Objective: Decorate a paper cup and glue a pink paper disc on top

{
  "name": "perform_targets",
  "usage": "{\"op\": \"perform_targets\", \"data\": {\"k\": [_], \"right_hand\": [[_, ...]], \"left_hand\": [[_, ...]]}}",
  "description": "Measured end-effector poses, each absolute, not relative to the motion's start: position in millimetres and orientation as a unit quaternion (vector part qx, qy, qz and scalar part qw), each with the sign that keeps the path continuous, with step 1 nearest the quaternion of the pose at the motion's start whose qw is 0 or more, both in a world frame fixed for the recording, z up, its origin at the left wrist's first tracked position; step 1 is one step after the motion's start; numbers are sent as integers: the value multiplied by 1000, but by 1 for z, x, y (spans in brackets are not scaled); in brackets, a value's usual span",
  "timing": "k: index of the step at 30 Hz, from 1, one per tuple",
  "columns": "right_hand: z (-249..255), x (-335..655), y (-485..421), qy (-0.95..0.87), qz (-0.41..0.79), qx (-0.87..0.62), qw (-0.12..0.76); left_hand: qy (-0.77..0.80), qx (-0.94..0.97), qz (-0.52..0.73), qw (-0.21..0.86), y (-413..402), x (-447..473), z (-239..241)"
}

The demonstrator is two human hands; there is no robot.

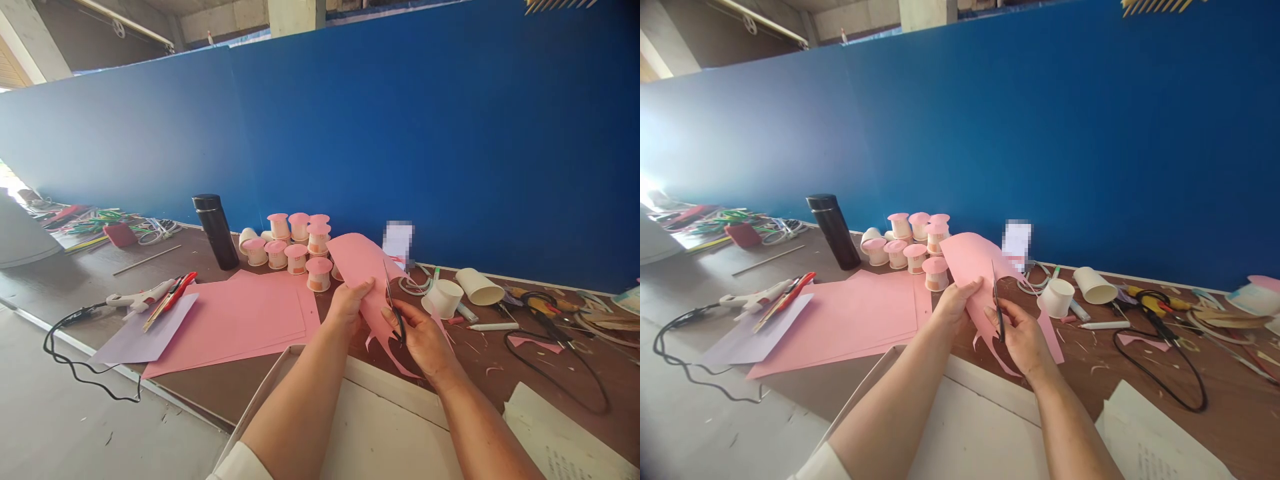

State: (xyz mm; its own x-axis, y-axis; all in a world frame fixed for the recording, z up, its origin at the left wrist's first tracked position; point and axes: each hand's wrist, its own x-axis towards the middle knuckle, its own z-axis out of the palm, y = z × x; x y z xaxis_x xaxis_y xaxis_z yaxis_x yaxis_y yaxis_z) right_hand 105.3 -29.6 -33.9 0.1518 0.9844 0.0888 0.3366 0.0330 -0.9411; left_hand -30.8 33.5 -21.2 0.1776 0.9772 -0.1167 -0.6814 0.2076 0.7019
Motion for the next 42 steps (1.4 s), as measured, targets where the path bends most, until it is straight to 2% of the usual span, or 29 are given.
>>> {"op": "perform_targets", "data": {"k": [16,42], "right_hand": [[-33,103,-30,-520,399,-577,488],[-33,104,-30,-530,361,-594,486]], "left_hand": [[293,274,563,722,37,-38,-22],[292,264,565,725,37,-38,-18]]}}
